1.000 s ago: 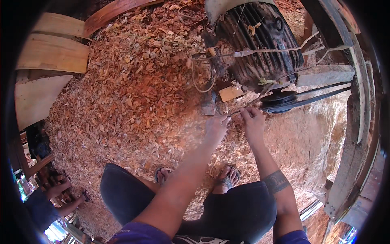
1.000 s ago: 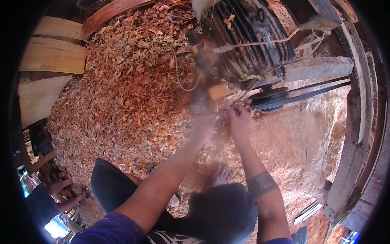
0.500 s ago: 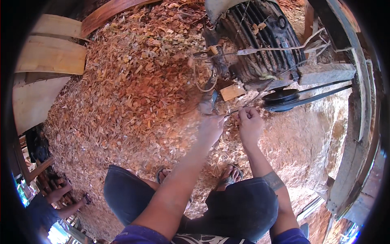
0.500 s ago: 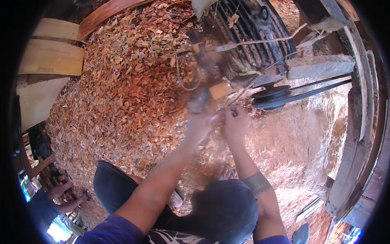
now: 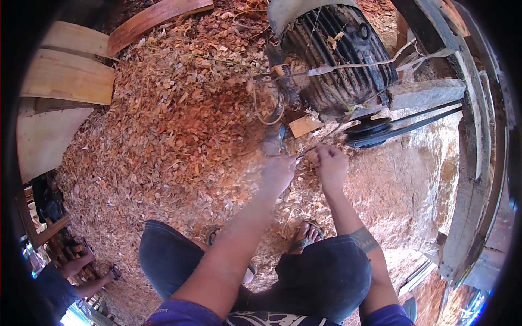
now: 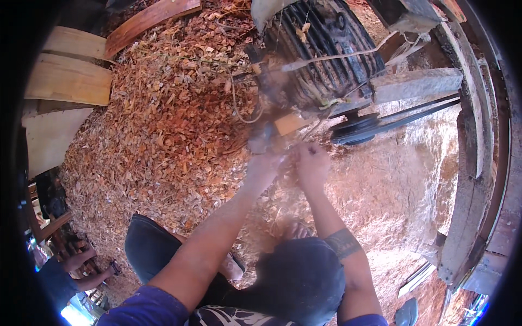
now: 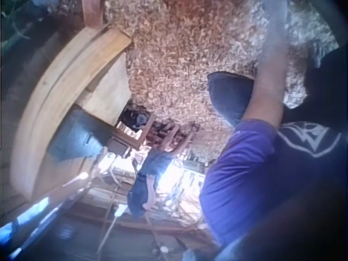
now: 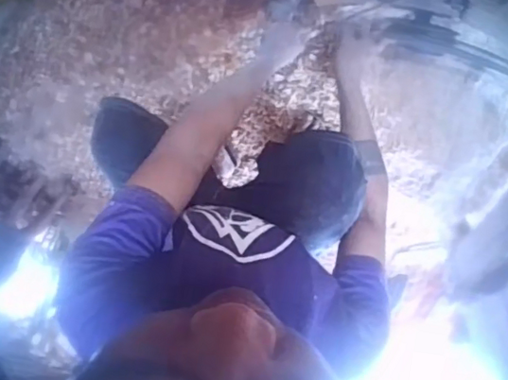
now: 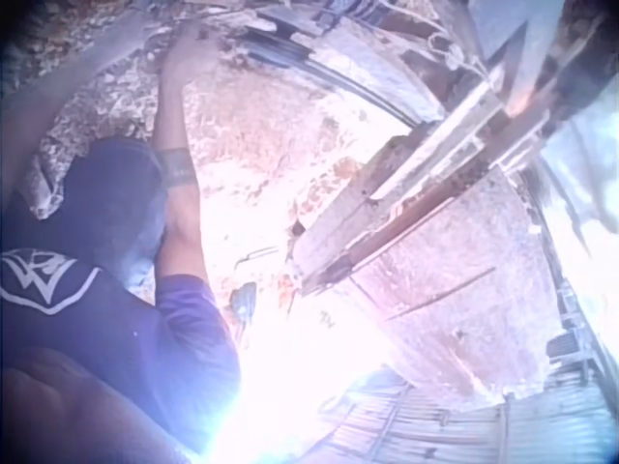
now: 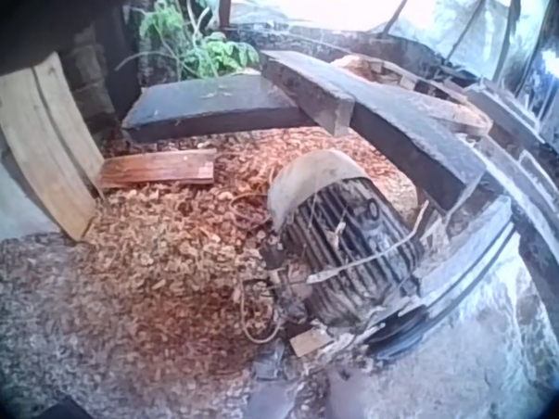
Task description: The person saws a timber beam using a large circular saw blade, then moves to an electric motor and works on its wiring with their hands.
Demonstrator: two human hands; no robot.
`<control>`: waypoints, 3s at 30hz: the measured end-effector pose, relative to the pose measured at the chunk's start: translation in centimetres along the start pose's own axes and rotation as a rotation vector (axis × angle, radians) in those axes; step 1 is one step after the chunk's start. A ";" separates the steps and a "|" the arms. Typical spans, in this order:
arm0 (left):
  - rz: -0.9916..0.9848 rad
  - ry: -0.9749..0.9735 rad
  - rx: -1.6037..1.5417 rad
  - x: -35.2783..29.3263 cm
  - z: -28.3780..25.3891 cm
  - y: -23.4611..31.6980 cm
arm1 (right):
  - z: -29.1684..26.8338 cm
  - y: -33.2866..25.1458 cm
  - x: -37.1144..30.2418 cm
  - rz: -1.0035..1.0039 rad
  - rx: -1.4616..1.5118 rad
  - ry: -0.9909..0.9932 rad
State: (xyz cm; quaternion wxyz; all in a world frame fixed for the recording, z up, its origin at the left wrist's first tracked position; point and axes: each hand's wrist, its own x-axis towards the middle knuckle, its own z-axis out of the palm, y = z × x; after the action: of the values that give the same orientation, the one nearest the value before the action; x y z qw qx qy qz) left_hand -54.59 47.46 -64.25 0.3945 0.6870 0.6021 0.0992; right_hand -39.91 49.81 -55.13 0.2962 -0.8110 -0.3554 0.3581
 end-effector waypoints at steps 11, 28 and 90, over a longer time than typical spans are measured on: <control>0.082 0.031 -0.027 0.2 0.5 1.1 | -2.4 -1.8 -2.6 0.071 -0.104 -0.249; -0.022 -0.025 -0.095 0.2 -0.5 -0.4 | -1.1 7.4 -4.3 0.048 -0.007 -0.220; -0.260 0.164 -0.844 6.9 -14.6 -6.9 | 4.9 -3.4 -4.7 -0.454 -0.230 -0.096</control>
State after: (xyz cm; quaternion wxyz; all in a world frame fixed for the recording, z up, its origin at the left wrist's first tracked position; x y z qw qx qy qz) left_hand -66.92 59.69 -61.37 0.6005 0.3743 0.6195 0.3400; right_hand -47.37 49.18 -53.69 0.2575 -0.7208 -0.5804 0.2780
